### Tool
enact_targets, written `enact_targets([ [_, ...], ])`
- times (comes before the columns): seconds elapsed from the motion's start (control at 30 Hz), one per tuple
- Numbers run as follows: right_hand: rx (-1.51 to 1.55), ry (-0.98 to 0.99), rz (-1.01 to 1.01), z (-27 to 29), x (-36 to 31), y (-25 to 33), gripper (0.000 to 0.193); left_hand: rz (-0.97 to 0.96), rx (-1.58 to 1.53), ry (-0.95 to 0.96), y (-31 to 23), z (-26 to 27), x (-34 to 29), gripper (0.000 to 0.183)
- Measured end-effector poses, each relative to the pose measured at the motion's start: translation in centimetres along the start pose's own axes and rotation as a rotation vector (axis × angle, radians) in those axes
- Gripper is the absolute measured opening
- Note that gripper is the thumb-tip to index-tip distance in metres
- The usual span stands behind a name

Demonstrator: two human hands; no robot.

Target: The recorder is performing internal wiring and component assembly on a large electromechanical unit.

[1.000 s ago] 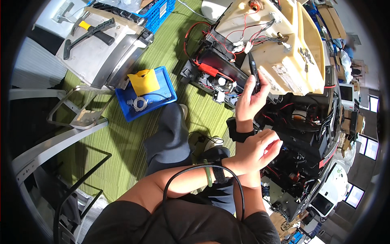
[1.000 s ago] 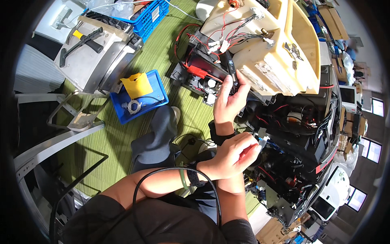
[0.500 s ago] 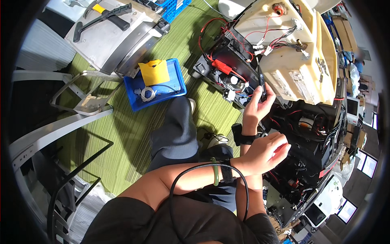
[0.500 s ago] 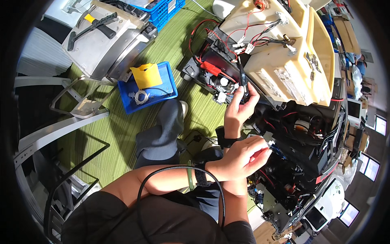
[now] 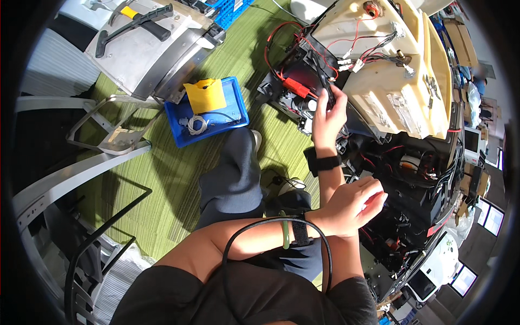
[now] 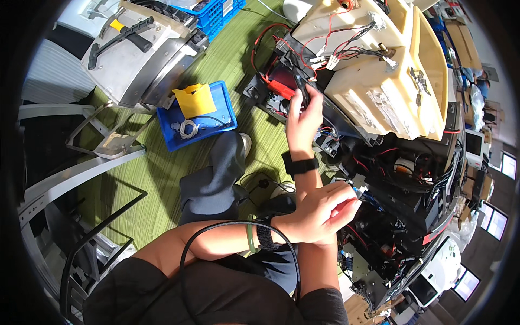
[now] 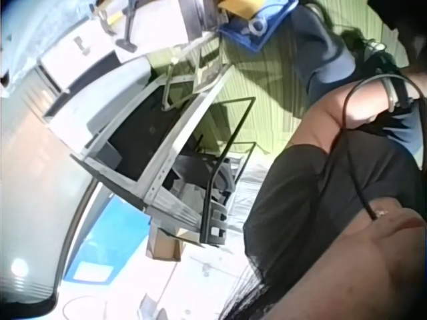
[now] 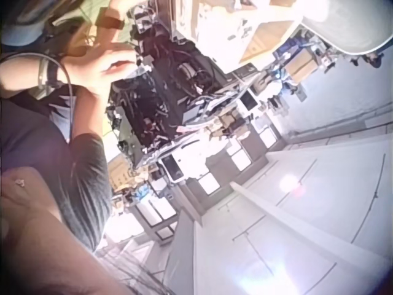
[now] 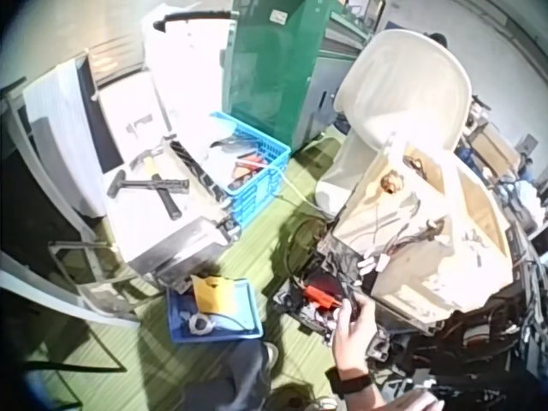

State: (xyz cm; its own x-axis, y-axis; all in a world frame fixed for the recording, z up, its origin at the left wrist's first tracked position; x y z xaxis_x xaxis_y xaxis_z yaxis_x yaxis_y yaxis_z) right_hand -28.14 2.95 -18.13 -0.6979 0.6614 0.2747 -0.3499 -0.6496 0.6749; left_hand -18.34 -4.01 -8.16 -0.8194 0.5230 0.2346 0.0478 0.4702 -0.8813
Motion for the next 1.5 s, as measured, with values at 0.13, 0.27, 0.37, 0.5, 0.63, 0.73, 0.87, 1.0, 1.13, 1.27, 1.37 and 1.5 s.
enact_targets([
  [0.13,-0.072,-0.029,0.110,-1.6,2.5,0.1,0.025,0.038,-0.041,0.026,-0.6,0.5,0.5,0.007],
  [0.27,-0.116,-0.065,0.168,-3.1,3.8,-0.6,0.027,0.039,-0.049,0.028,-1.0,1.0,0.6,0.007],
  [0.37,-0.116,0.016,0.117,-3.1,4.1,0.5,0.025,0.009,-0.044,0.020,-0.8,1.1,0.7,0.007],
  [0.5,-0.131,0.023,0.109,-3.3,4.4,0.4,0.025,0.026,-0.033,0.026,-1.0,1.2,0.8,0.007],
  [0.63,-0.138,0.036,0.101,-3.4,4.5,0.7,0.025,0.025,-0.045,0.024,-1.0,1.2,0.7,0.008],
  [0.73,-0.125,0.031,0.122,-3.4,4.8,0.5,0.024,0.040,-0.057,0.032,-1.1,1.2,0.7,0.008],
  [0.87,0.023,0.083,-0.083,-3.3,4.2,-0.2,0.024,0.013,-0.039,0.023,-0.9,1.2,0.5,0.007],
  [1.0,0.063,-0.034,0.009,-1.8,0.8,-1.5,0.025,0.087,-0.113,0.061,-0.8,0.9,0.3,0.007],
  [1.13,0.013,0.065,-0.153,-1.6,-2.0,-1.1,0.028,0.047,-0.088,0.042,-0.9,0.9,0.1,0.008],
  [1.27,-0.059,0.020,-0.087,-2.1,-1.8,-2.0,0.028,0.023,-0.085,0.042,-1.0,0.8,0.2,0.008],
  [1.37,-0.081,-0.004,-0.052,-2.1,-1.6,-1.9,0.028,0.030,-0.079,0.050,-0.7,0.8,0.2,0.008],
  [1.5,-0.148,0.009,-0.075,-1.8,-2.7,-2.4,0.025,0.028,-0.083,0.039,-0.6,0.9,0.1,0.008],
])
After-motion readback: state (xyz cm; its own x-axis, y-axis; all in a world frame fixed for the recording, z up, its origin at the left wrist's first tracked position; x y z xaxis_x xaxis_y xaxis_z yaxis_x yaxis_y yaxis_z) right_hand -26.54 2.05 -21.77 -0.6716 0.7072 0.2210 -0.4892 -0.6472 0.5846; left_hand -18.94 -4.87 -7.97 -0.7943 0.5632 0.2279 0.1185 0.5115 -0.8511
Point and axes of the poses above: each hand's wrist, its own x-axis towards the middle knuckle, its own z-axis out of the back of the hand, y = z × x, the point moved 2 cm from there along x, towards the middle knuckle, and after that the axes turned 9 degrees about -x, right-handed, at the moved point
